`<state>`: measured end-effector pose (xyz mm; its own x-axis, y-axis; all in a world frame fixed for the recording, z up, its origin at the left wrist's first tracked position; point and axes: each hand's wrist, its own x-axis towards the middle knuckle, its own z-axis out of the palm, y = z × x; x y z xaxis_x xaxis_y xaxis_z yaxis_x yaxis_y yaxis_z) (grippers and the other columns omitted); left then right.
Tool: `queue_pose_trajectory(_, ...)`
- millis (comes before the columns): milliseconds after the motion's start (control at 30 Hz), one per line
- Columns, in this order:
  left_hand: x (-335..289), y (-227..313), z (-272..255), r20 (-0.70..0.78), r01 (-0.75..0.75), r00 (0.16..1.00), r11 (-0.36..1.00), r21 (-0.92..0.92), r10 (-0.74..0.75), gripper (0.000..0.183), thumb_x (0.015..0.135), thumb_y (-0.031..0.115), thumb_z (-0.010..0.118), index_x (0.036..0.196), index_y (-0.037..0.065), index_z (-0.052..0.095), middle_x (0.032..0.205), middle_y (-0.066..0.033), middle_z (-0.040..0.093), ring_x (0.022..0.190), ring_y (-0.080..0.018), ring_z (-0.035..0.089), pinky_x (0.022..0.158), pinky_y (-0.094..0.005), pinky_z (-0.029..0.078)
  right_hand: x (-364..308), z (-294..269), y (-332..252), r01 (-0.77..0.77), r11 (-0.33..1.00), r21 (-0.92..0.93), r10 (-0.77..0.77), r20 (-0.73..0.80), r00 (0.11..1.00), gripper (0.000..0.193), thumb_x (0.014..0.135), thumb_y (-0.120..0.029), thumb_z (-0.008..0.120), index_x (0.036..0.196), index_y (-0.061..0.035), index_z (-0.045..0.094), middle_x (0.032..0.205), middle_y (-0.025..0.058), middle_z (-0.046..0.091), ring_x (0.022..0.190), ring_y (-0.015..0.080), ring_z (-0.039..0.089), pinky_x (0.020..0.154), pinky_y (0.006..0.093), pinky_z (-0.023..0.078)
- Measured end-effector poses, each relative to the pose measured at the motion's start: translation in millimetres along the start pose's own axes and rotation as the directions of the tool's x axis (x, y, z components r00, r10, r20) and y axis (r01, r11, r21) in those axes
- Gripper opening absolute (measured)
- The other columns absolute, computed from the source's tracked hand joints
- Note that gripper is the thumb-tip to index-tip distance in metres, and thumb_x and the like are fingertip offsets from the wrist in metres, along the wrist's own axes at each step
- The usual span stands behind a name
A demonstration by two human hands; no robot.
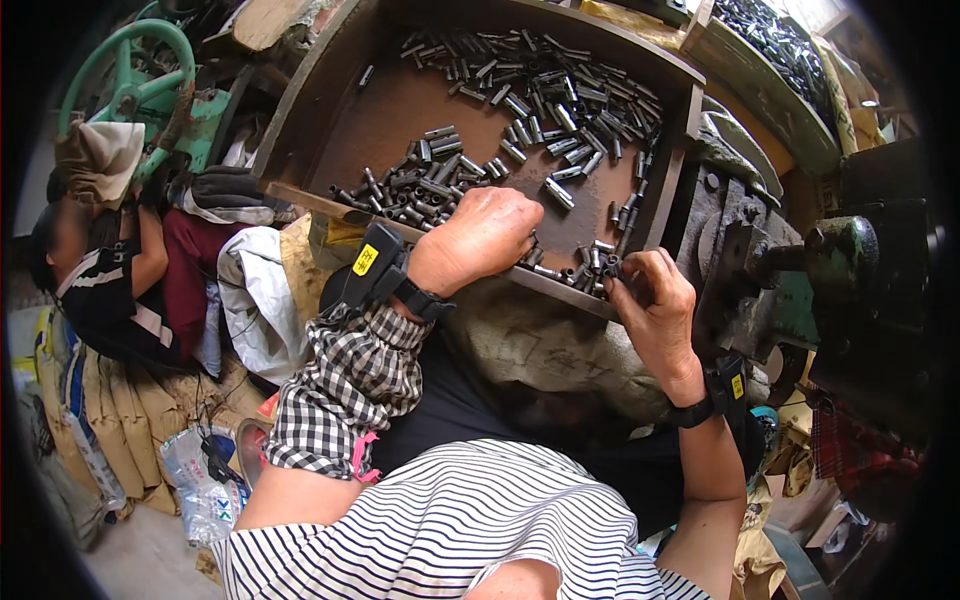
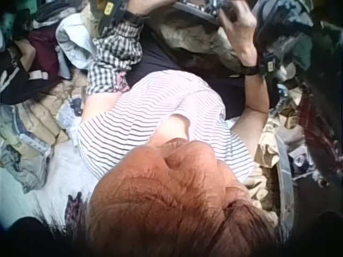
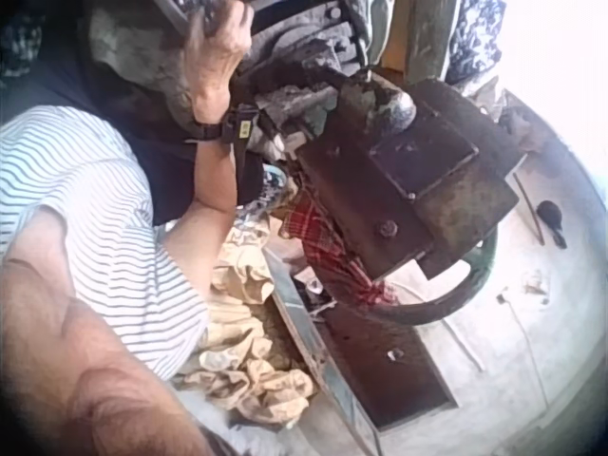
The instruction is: Manually assembling small metal pins and sleeves using a mechanical fixture.
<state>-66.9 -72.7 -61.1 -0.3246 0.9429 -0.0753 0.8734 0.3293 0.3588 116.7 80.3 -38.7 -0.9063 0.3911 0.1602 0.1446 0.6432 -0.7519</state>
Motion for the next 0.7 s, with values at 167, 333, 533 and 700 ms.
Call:
queue_pose_trajectory(167,8,2,3,-0.012,-0.009,1.0,0.999,-0.048,0.008,0.02,0.074,0.016,0.066,0.08,0.002,0.053,0.08,-0.0141,0.059,0.081,-0.0338,0.06,0.07,-0.0437,0.048,6,0,2,0.019,0.996,0.088,-0.017,-0.022,1.0,0.018,0.072,-0.001,0.068,0.087,-0.0004,0.056,0.076,0.0104,0.053,0.057,0.0217,0.054,0.052,0.0306,0.043)
queue_pose_trajectory(333,16,13,6,-0.154,-0.1,0.986,0.97,-0.221,0.066,0.016,0.077,0.011,0.063,0.086,0.001,0.055,0.079,-0.0155,0.059,0.077,-0.0339,0.06,0.066,-0.0413,0.049,2,0,8,-0.161,0.919,0.36,0.159,0.035,0.987,0.014,0.076,-0.002,0.066,0.088,0.0015,0.06,0.074,0.0042,0.054,0.056,0.0072,0.051,0.051,0.0235,0.04)
queue_pose_trajectory(533,21,33,10,0.145,0.147,0.989,0.384,-0.912,-0.035,0.022,0.091,0.016,0.058,0.105,-0.001,0.06,0.077,0.0017,0.061,0.063,-0.0022,0.055,0.054,-0.0166,0.045,4,-2,-1,-0.317,0.668,0.673,0.341,0.102,0.935,0.023,0.085,-0.003,0.059,0.107,0.0015,0.056,0.073,-0.0003,0.055,0.057,0.004,0.052,0.05,0.0179,0.042)
queue_pose_trajectory(700,22,41,2,0.221,0.227,0.973,0.11,-0.968,-0.065,0.019,0.091,0.013,0.056,0.105,0.001,0.06,0.078,0.0018,0.062,0.062,-0.0025,0.056,0.052,-0.0156,0.045,8,-9,6,-0.4,0.475,0.784,0.435,0.186,0.881,0.015,0.089,-0.008,0.058,0.101,0.0015,0.055,0.076,0.0047,0.061,0.056,0.0084,0.061,0.045,0.0164,0.044)
